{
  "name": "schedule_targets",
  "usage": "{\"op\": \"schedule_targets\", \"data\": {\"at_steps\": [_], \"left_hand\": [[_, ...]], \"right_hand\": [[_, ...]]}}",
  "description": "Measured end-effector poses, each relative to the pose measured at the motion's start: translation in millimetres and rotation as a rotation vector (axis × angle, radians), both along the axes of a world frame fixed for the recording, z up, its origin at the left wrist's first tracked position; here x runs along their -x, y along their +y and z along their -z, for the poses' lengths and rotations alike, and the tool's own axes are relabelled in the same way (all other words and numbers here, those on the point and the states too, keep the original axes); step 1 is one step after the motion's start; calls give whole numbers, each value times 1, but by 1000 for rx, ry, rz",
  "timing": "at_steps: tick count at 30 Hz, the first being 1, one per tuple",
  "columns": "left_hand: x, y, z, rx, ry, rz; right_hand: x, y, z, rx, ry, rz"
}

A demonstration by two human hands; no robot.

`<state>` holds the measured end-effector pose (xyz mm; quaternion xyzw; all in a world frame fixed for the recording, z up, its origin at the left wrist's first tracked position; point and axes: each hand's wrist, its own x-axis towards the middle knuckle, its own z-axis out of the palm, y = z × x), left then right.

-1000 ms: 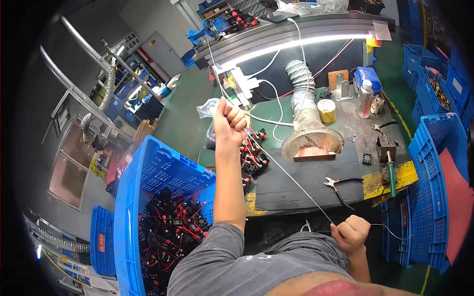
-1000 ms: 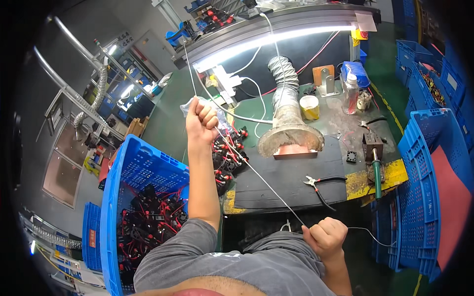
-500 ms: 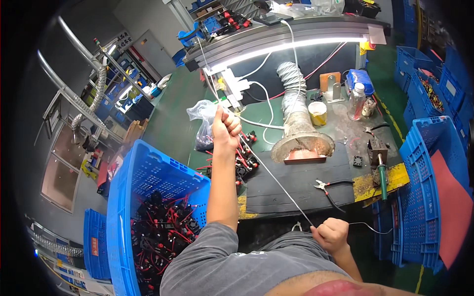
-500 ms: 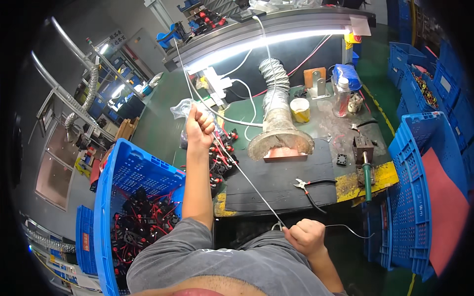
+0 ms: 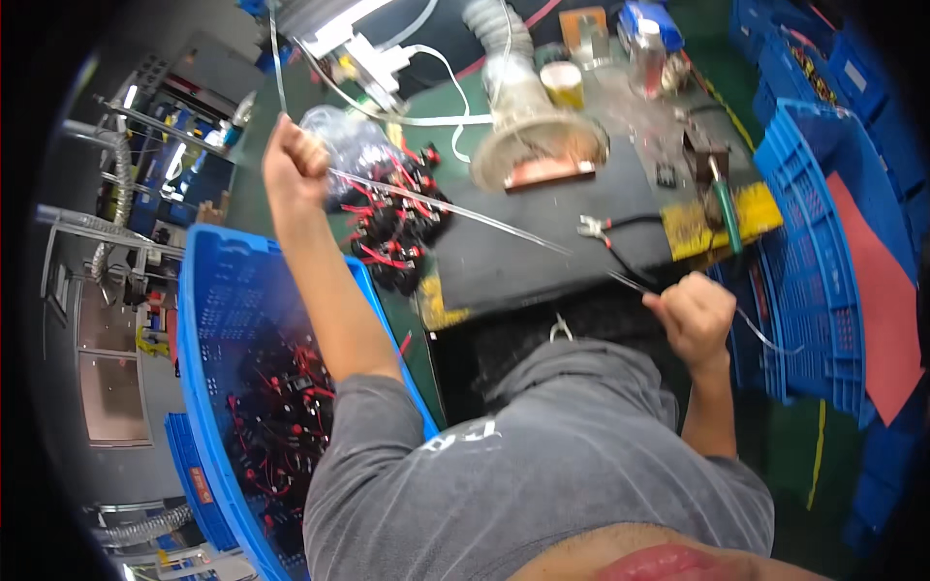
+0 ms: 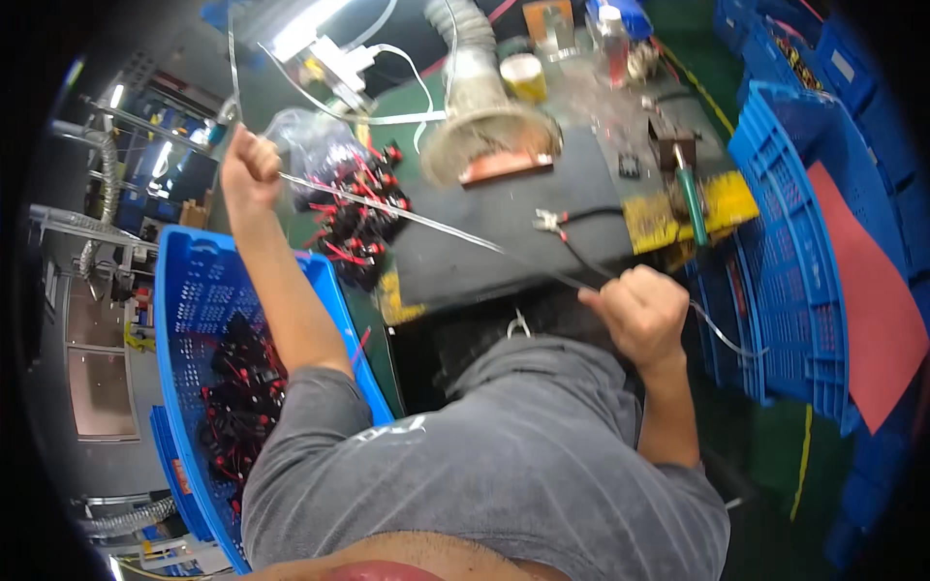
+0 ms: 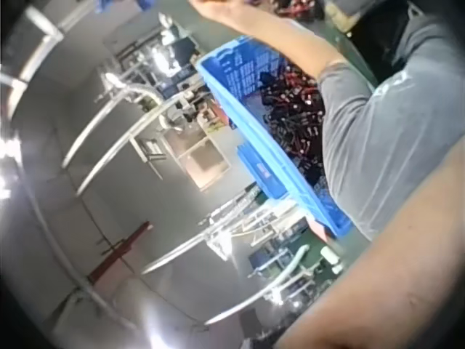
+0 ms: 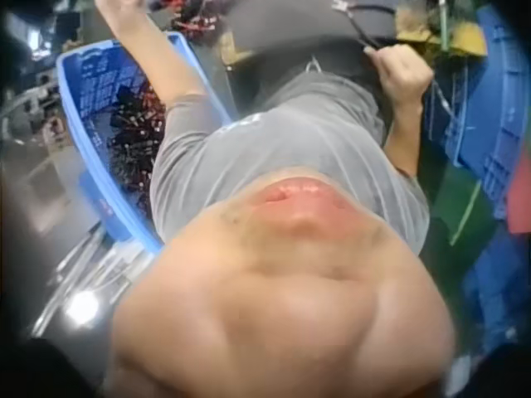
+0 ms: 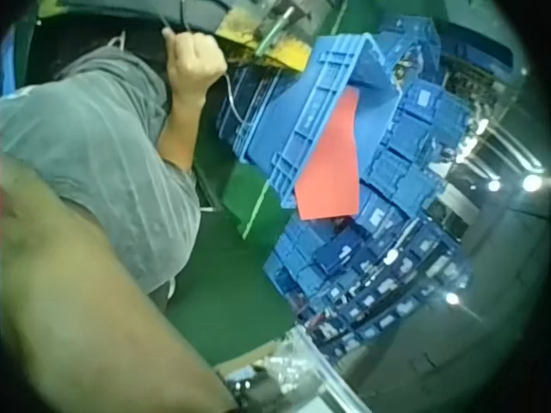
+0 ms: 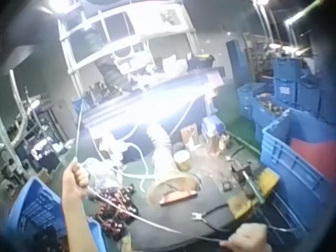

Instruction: Soldering wires onto small electronic cooling fans at a factory workbench.

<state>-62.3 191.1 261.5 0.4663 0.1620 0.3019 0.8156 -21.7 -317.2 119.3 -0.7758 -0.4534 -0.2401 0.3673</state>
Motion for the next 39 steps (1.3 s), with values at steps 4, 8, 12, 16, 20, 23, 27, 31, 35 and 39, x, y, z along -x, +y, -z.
{"op": "schedule_targets", "data": {"at_steps": [4, 8, 12, 16, 20, 23, 27, 31, 35, 39], "left_hand": [[11, 22, -13, 112, -61, 220], [-1, 48, -1, 147, -67, 376], [-2, 80, 13, 128, -57, 469], [-13, 102, 17, 154, -46, 558], [-32, 94, 21, 147, -40, 561], [-31, 107, 16, 116, -30, 602], [-37, 54, 18, 119, -37, 500], [-22, 41, 13, 52, -27, 354], [-13, 42, 15, -5, -46, 313], [15, 30, 26, 255, -271, 501]], "right_hand": [[4, -12, 3, -11, 14, 19], [8, -26, 16, -4, 21, 71], [8, -55, 41, 46, 20, 171], [18, -88, 54, 41, -16, 228], [28, -110, 72, 40, 21, 248], [31, -127, 88, 29, 94, 259], [38, -128, 114, 7, 228, 221], [37, -136, 125, 79, 203, 228], [33, -127, 126, 56, 229, 172], [33, -110, 116, 113, 426, 102]]}}
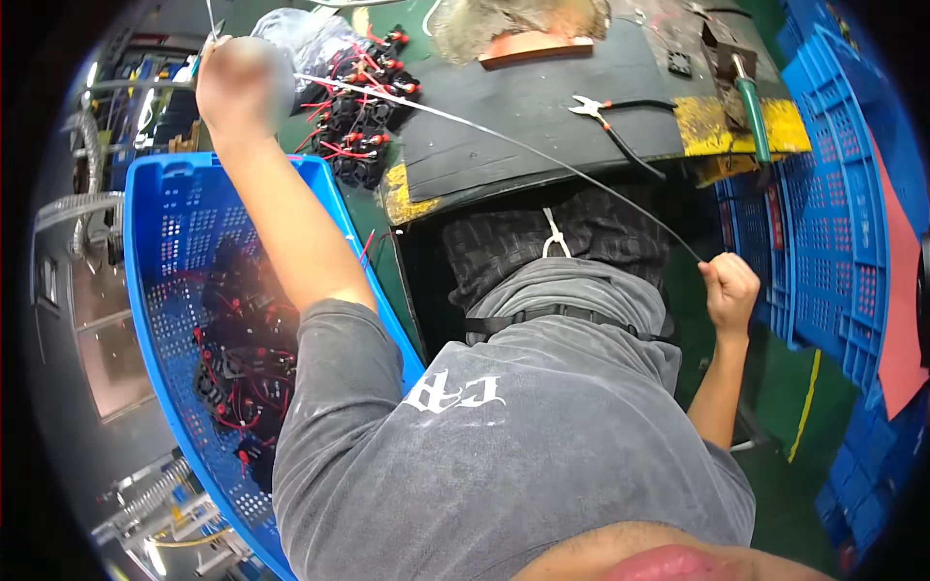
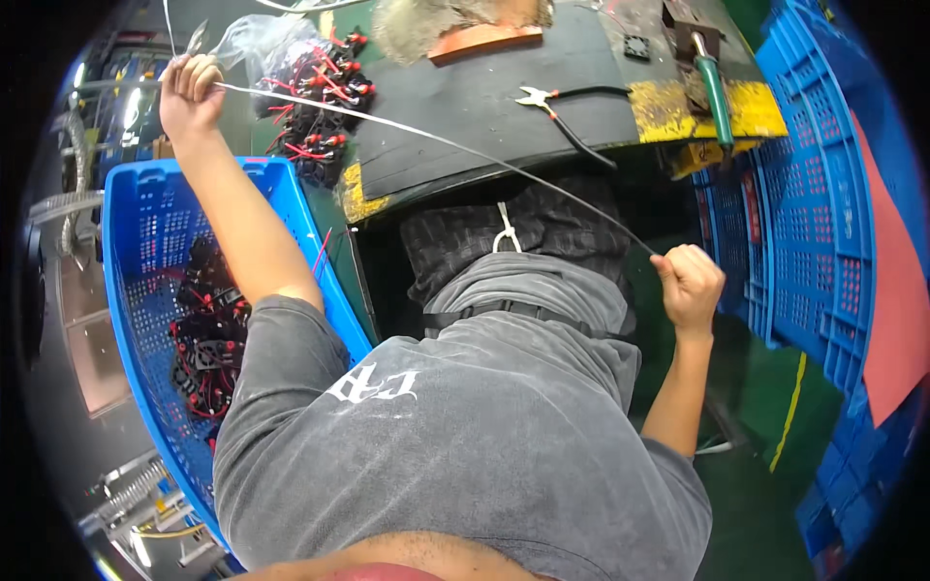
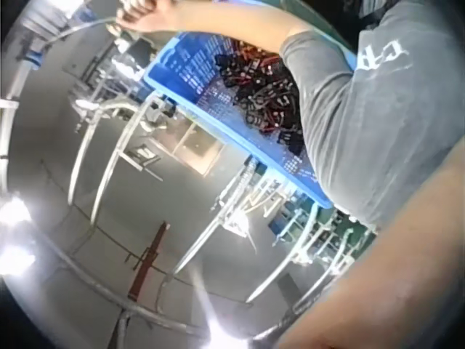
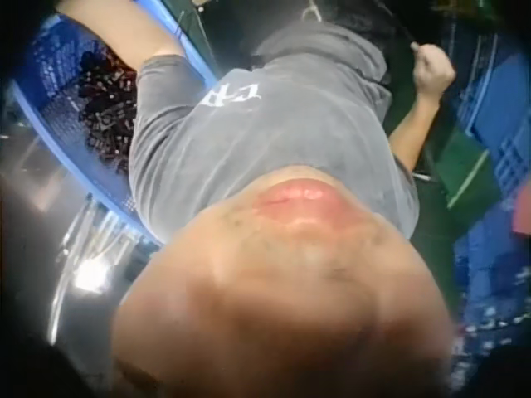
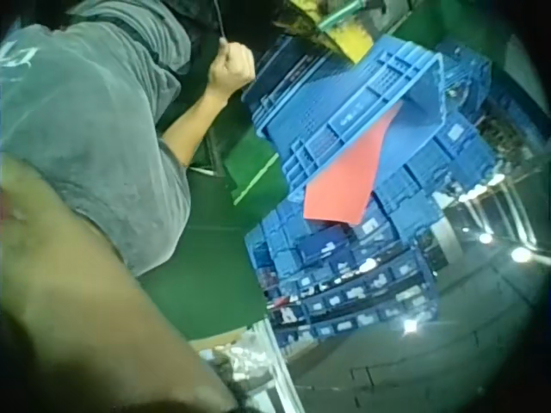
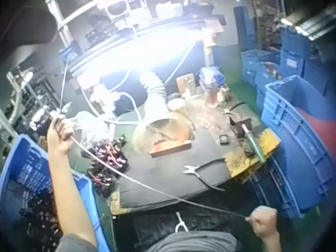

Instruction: Soldering wires onto small electronic cooling fans at a factory workbench.

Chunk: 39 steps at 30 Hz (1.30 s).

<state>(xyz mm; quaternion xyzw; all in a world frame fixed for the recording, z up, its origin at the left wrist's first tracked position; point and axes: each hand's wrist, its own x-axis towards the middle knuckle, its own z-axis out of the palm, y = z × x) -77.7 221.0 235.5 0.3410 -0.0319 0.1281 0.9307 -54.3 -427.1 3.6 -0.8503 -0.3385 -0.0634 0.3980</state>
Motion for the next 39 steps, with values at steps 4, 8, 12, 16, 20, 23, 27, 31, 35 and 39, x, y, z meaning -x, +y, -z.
{"op": "schedule_targets", "data": {"at_steps": [4, 8, 12, 16, 20, 23, 27, 31, 35, 39], "left_hand": [[44, -58, 30, 136, -145, -62], [69, -136, 106, 192, -61, -331], [76, -199, 144, 284, 37, -525], [95, -186, 144, 206, 35, -587], [109, -180, 141, 183, 17, -582], [114, -174, 138, 159, 43, -572], [116, -168, 132, 116, 70, -608], [127, -142, 134, 139, -149, -455], [139, -99, 145, 131, -113, -390], [140, -89, 119, 170, 47, -637]], "right_hand": [[-7, 38, 1, 16, 77, -294], [-8, 70, 10, -85, 542, -490], [-18, 78, 12, -12, 961, -564], [-27, 63, 38, -199, 1239, -739], [-28, 64, 48, -189, 1385, -791], [-25, 61, 48, -73, 1370, -810], [-29, 60, 47, 136, 1380, -649], [-36, 82, 29, 224, 1282, -690], [-41, 118, -5, 261, 1065, -841], [-33, 156, -27, 451, 628, -778]]}}
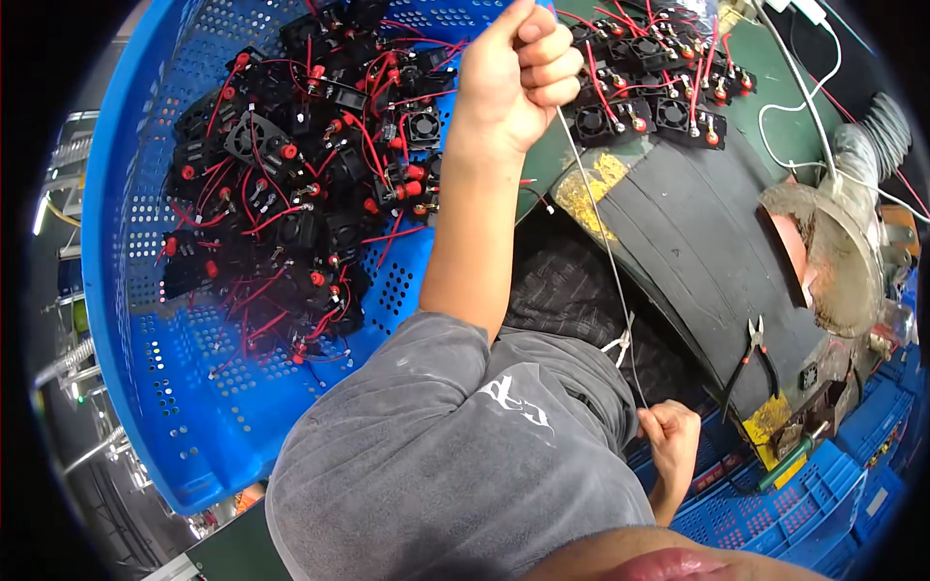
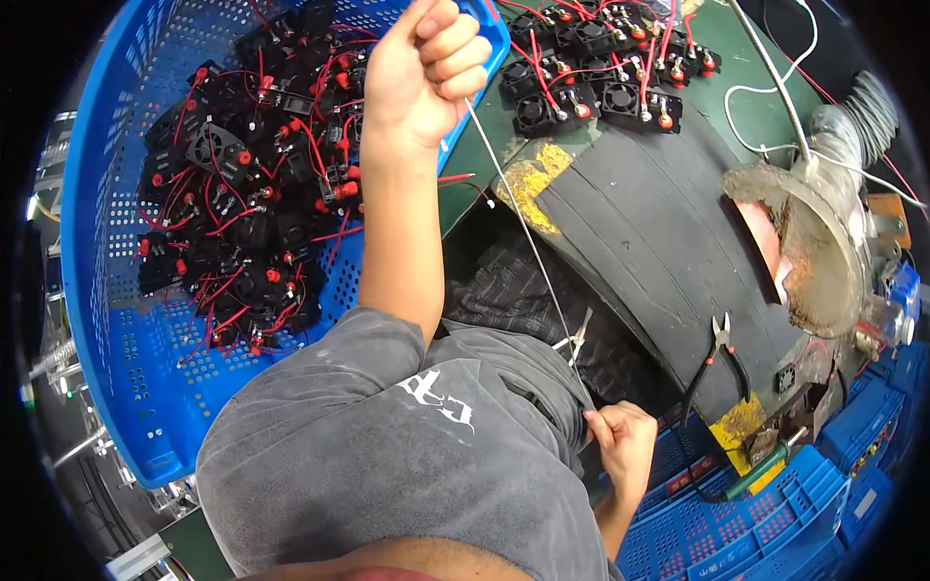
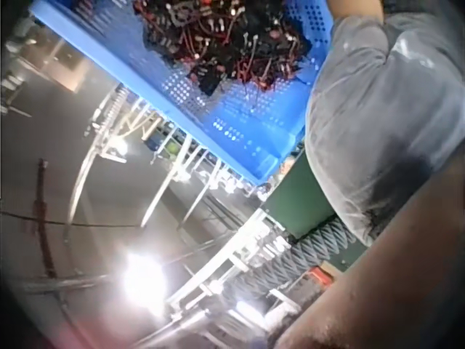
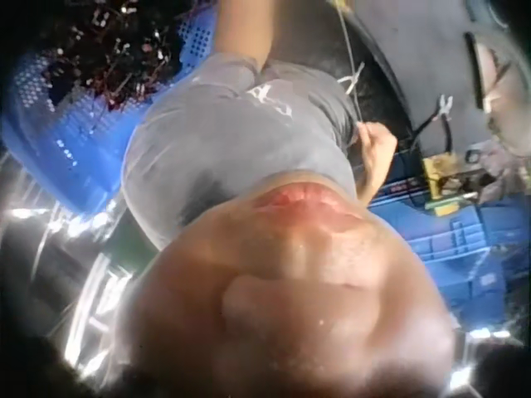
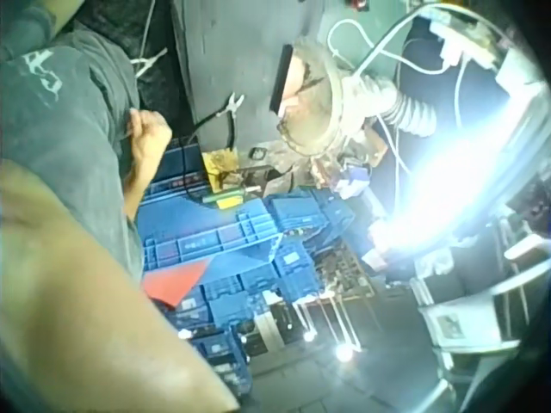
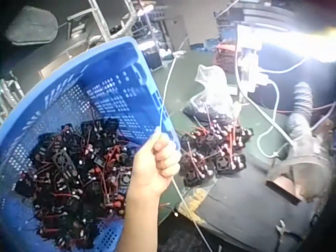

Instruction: Soldering wires onto small electronic cooling fans at a factory workbench.

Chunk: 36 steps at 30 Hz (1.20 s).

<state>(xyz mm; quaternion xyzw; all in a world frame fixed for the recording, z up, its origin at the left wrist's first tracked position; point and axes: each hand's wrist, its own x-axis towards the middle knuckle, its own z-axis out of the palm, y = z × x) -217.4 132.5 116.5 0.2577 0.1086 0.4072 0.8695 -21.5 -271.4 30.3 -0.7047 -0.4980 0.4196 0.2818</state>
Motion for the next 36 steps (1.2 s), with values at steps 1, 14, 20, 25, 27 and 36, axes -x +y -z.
{"op": "schedule_targets", "data": {"at_steps": [1, 14, 20, 25, 27, 36], "left_hand": [[4, 5, -2, -14, 42, -52], [3, -43, -11, -1350, 1430, -1312], [72, -59, -37, -1351, 1847, -1314], [143, -38, -59, -1598, 2297, -1175], [147, -28, -59, -1638, 2263, -1012], [171, -2, -59, -1517, 2573, -586]], "right_hand": [[2, 10, -8, 2, 3, -10], [-10, 102, -14, -388, -762, -113], [-24, 116, 0, -522, -696, -72], [-21, 122, 11, -534, -633, -27], [-18, 124, 10, -519, -615, 115], [-24, 142, 2, -617, -676, 220]]}}
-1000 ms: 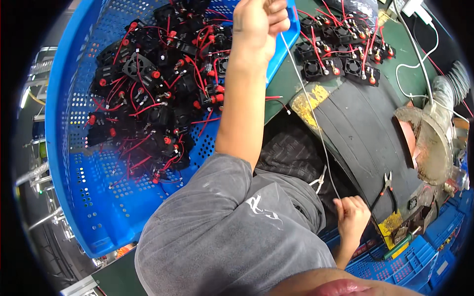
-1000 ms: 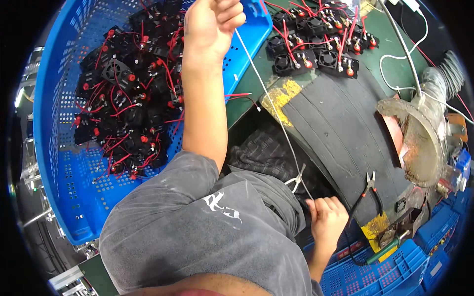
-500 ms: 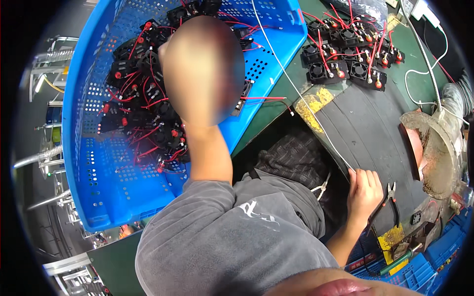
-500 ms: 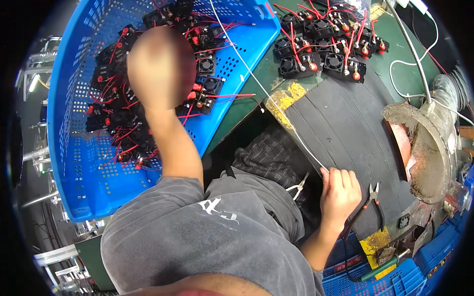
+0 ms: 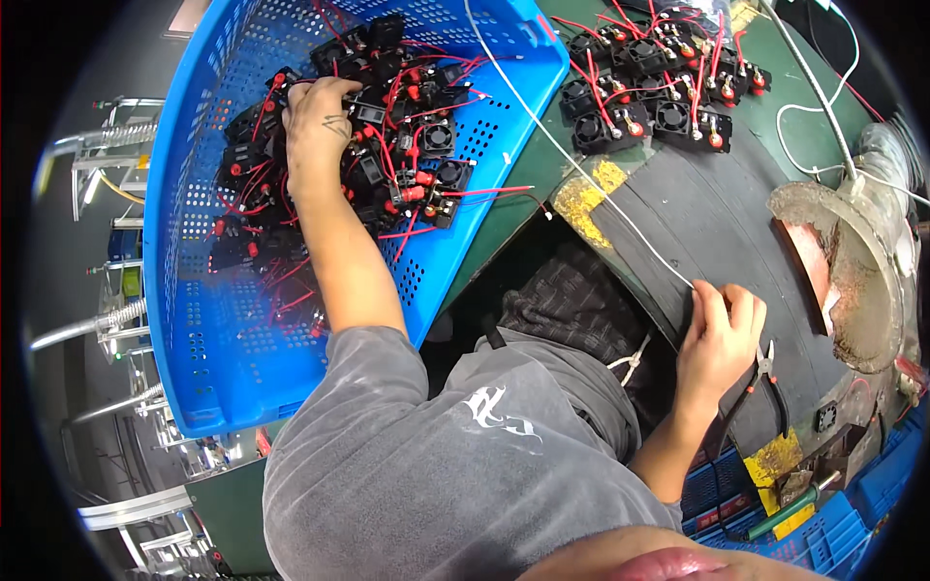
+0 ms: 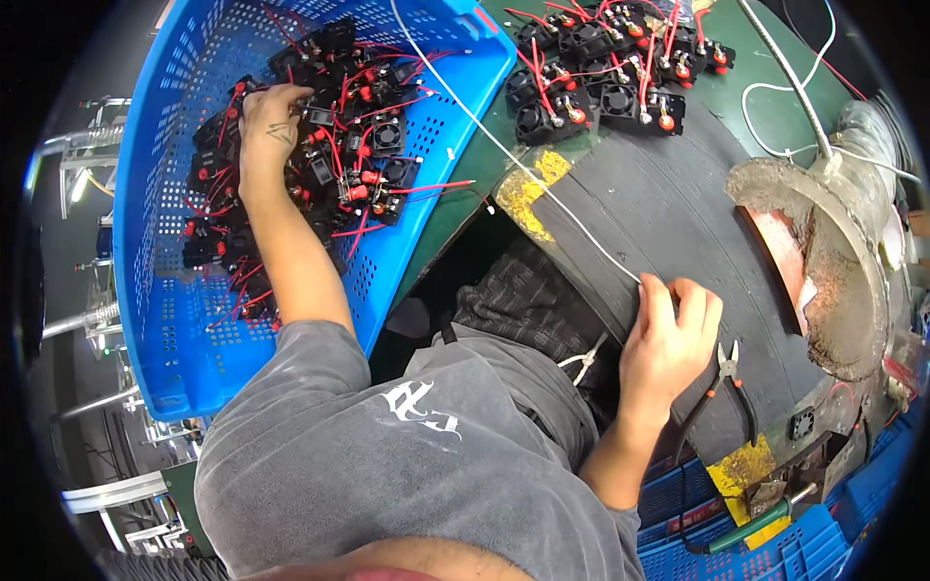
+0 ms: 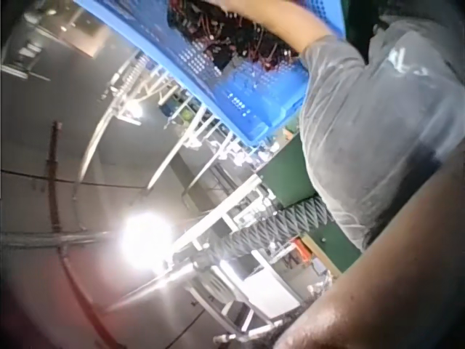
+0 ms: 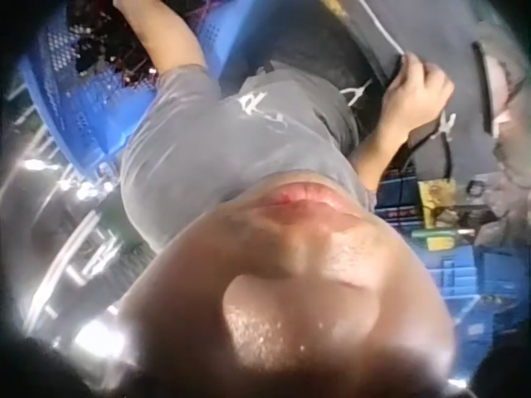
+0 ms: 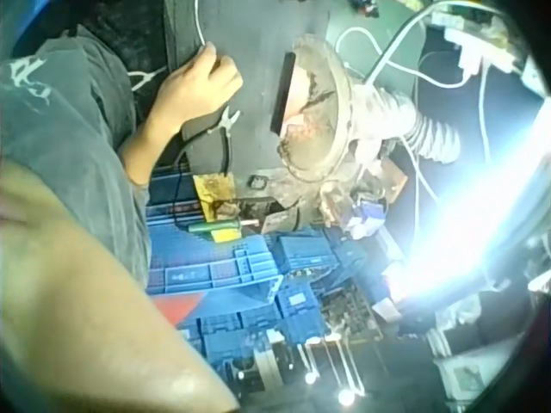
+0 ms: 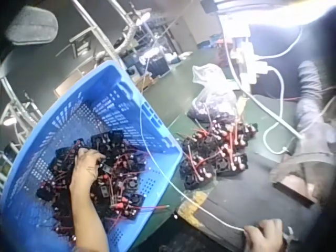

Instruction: Soldering wires onto small electronic cooling fans at a factory workbench.

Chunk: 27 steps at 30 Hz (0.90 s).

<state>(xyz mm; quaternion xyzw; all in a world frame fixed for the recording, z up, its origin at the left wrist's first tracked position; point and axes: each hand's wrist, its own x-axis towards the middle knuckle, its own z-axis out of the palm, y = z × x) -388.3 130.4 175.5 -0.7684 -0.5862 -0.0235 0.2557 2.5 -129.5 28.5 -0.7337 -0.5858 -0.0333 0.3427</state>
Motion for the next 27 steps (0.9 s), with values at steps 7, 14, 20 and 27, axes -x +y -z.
{"op": "schedule_targets", "data": {"at_steps": [7, 14, 20, 27], "left_hand": [[11, 21, 5, 50, 32, -22], [12, 15, -1, -36, 17, 77], [-15, -17, -33, -187, -225, 73], [-70, -56, -30, -421, -521, 498]], "right_hand": [[-2, 18, 5, -41, -4, 24], [18, 50, 13, -39, 11, -74], [21, 53, 15, -32, 68, -123], [20, 47, 4, -15, 55, -116]]}}
